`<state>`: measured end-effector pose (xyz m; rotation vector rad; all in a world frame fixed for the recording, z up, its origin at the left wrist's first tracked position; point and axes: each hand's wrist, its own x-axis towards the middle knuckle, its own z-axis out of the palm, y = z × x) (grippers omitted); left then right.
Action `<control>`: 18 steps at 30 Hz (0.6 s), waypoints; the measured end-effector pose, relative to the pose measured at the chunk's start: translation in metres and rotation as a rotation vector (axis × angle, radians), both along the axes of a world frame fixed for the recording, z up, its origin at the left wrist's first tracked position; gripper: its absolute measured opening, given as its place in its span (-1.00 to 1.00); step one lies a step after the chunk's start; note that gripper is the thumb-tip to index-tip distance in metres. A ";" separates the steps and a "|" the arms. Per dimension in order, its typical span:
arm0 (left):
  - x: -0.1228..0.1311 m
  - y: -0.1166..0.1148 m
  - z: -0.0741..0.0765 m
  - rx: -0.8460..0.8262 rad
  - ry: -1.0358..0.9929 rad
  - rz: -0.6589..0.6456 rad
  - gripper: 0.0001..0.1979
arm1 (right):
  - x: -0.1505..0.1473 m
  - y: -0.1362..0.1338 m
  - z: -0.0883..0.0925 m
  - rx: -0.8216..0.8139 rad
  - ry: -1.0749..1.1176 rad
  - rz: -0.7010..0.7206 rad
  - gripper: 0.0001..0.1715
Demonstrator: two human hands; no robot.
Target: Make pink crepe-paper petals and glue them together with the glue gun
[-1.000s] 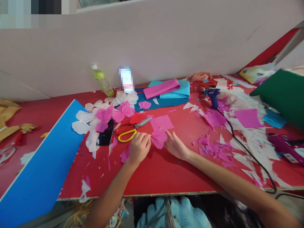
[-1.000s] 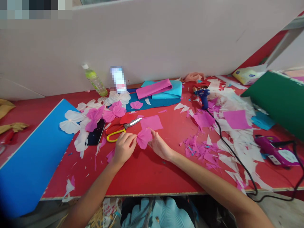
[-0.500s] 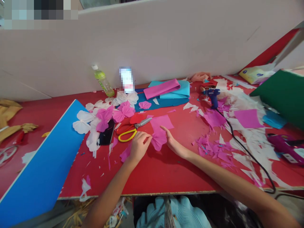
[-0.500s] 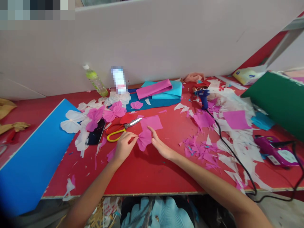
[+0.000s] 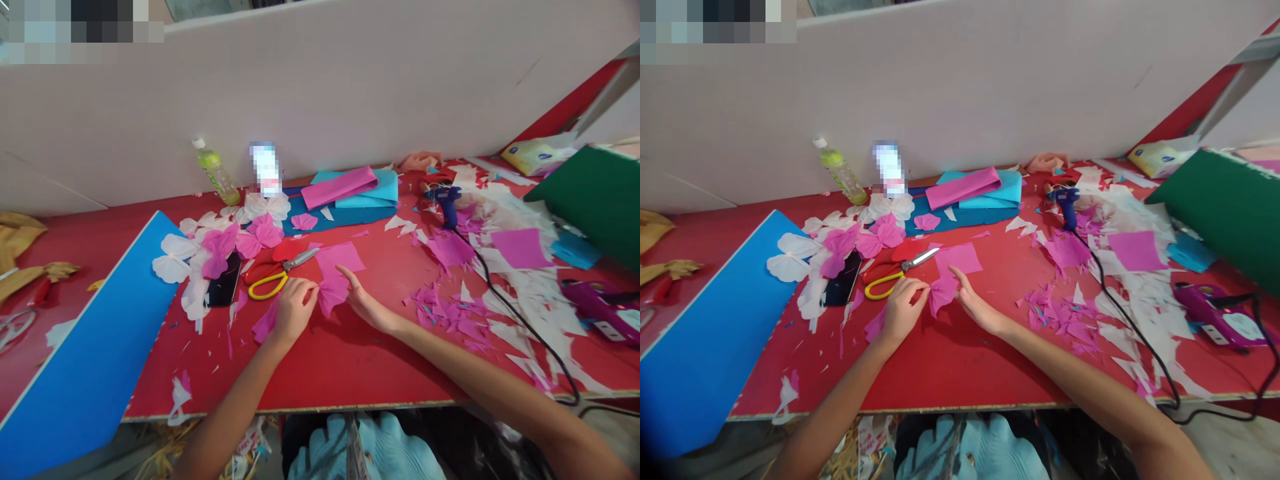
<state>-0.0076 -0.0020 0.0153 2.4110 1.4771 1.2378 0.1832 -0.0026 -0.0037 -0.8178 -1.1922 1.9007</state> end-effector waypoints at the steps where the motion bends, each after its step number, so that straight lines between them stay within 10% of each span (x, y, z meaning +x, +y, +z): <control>1: 0.000 0.000 0.000 0.000 -0.003 0.005 -0.88 | -0.002 0.000 0.002 0.035 0.009 -0.007 0.06; 18: 0.003 -0.002 0.002 0.028 -0.040 0.019 -0.91 | -0.004 0.003 0.018 -0.113 0.203 -0.036 -0.17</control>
